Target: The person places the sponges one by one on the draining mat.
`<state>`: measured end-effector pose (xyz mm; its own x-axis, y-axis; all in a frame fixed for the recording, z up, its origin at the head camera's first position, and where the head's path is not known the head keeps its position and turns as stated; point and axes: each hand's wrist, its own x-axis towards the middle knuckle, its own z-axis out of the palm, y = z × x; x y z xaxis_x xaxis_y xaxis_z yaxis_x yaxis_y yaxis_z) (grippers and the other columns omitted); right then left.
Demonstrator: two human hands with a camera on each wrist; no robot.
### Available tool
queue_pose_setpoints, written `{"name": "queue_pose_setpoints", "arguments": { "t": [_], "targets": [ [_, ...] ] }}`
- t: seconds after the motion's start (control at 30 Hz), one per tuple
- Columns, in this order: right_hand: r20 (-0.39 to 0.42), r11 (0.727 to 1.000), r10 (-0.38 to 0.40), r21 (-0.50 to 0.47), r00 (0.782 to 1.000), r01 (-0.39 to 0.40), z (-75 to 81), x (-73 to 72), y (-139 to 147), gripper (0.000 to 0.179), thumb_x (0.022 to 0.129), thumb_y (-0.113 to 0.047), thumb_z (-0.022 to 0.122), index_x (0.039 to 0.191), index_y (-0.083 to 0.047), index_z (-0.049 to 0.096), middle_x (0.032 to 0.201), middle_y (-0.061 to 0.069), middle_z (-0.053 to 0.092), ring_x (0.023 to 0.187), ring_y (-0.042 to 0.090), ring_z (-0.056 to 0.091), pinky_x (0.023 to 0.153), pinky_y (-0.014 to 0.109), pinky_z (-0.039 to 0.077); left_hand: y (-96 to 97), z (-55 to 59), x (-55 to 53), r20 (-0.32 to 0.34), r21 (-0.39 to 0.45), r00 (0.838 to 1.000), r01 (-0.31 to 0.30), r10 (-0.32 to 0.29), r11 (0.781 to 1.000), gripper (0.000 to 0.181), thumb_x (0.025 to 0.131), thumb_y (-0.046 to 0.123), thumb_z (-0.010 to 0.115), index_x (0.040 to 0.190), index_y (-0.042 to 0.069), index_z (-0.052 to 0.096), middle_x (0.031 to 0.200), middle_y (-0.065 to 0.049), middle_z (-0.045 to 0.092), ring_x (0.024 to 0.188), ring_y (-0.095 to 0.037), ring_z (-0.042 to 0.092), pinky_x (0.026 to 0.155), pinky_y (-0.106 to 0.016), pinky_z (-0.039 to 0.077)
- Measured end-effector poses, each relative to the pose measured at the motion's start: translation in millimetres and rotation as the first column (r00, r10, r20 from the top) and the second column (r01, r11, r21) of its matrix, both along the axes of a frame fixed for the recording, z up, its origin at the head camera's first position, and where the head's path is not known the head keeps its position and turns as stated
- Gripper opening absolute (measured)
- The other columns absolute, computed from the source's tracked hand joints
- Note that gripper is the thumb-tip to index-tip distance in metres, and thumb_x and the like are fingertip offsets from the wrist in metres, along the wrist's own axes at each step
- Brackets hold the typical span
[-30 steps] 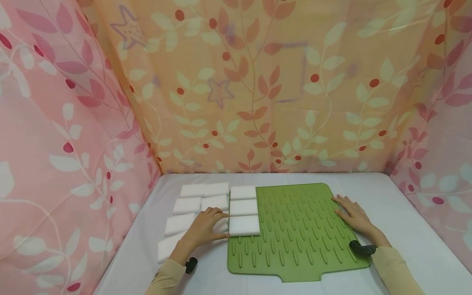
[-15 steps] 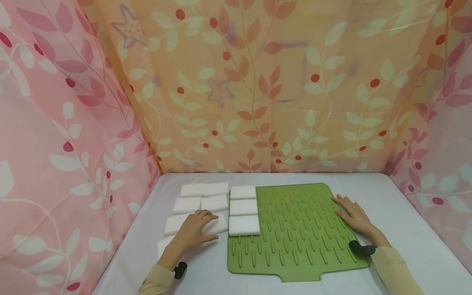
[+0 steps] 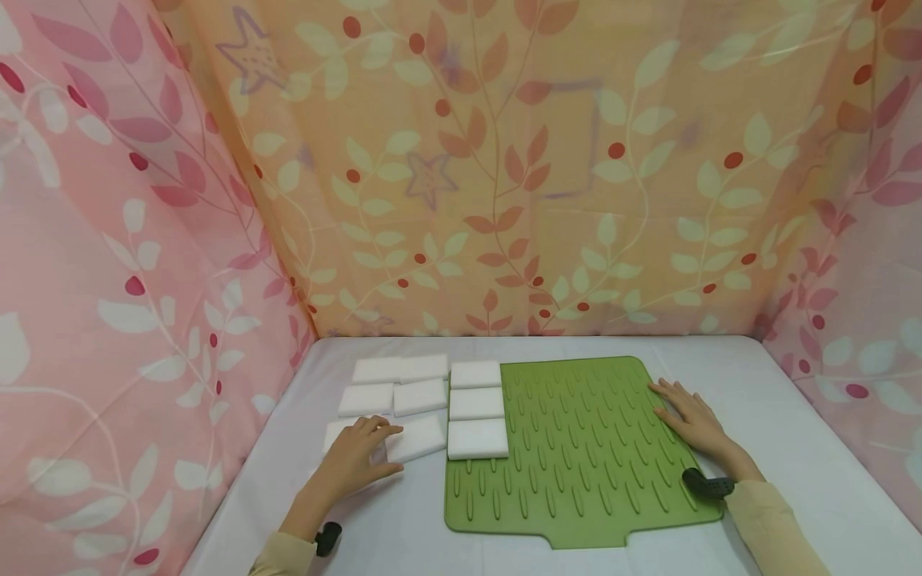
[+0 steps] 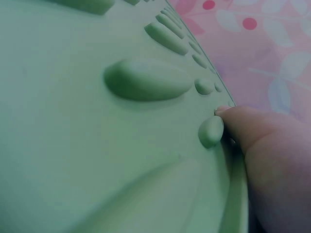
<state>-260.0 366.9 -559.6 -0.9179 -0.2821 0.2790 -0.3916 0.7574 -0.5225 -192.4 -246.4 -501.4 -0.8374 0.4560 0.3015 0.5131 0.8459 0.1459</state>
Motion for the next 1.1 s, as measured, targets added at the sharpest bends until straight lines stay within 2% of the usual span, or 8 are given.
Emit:
{"name": "queue_pose_setpoints", "arguments": {
  "t": [0.17, 0.4, 0.77, 1.1],
  "targets": [
    [0.003, 1.000, 0.002, -0.002, 1.000, -0.002, 1.2, 0.5, -0.4, 0.052, 0.095, -0.026, 0.052, 0.140, -0.006, 0.038, 0.144, 0.030, 0.027, 0.133, 0.052, 0.017, 0.105, 0.064, 0.001, -10.4, 0.7, 5.6, -0.015, 0.006, 1.000, -0.009, 0.010, 1.000, 0.057, 0.070, 0.050, 0.075, 0.117, 0.020, 0.064, 0.107, 0.004, 0.057, 0.098, -0.017, 0.052, 0.077, -0.043, 0.045],
    [0.003, 1.000, -0.002, -0.001, 1.000, 0.002, 2.5, 0.0, -0.9, 0.052, 0.095, -0.027, 0.052, 0.140, -0.006, 0.038, 0.144, 0.030, 0.027, 0.133, 0.052, 0.017, 0.105, 0.064, 0.001, -23.0, 3.8, 13.4, 0.041, 0.004, 0.998, -0.037, 0.037, 0.999, 0.058, 0.070, 0.052, 0.074, 0.117, 0.021, 0.064, 0.106, 0.004, 0.057, 0.098, -0.017, 0.052, 0.078, -0.042, 0.045],
    [-0.004, 1.000, -0.007, 0.000, 1.000, 0.007, -0.2, -0.8, -0.3, 0.051, 0.095, -0.027, 0.052, 0.140, -0.006, 0.038, 0.144, 0.030, 0.028, 0.132, 0.052, 0.017, 0.105, 0.064, 0.001, -38.5, 7.2, 24.4, 0.040, -0.052, 0.997, -0.067, 0.069, 0.996, 0.059, 0.070, 0.052, 0.074, 0.116, 0.018, 0.063, 0.105, 0.003, 0.057, 0.095, -0.019, 0.054, 0.071, -0.040, 0.047],
    [0.005, 1.000, -0.010, 0.007, 1.000, 0.010, 1.1, -1.2, -0.7, 0.052, 0.095, -0.027, 0.051, 0.140, -0.005, 0.038, 0.144, 0.030, 0.027, 0.133, 0.052, 0.016, 0.106, 0.064, 0.001, -49.9, 6.3, 35.0, 0.083, -0.068, 0.991, -0.103, 0.109, 0.992, 0.063, 0.070, 0.055, 0.073, 0.118, 0.016, 0.061, 0.103, 0.003, 0.057, 0.093, -0.020, 0.054, 0.070, -0.042, 0.048]
  ]
}}
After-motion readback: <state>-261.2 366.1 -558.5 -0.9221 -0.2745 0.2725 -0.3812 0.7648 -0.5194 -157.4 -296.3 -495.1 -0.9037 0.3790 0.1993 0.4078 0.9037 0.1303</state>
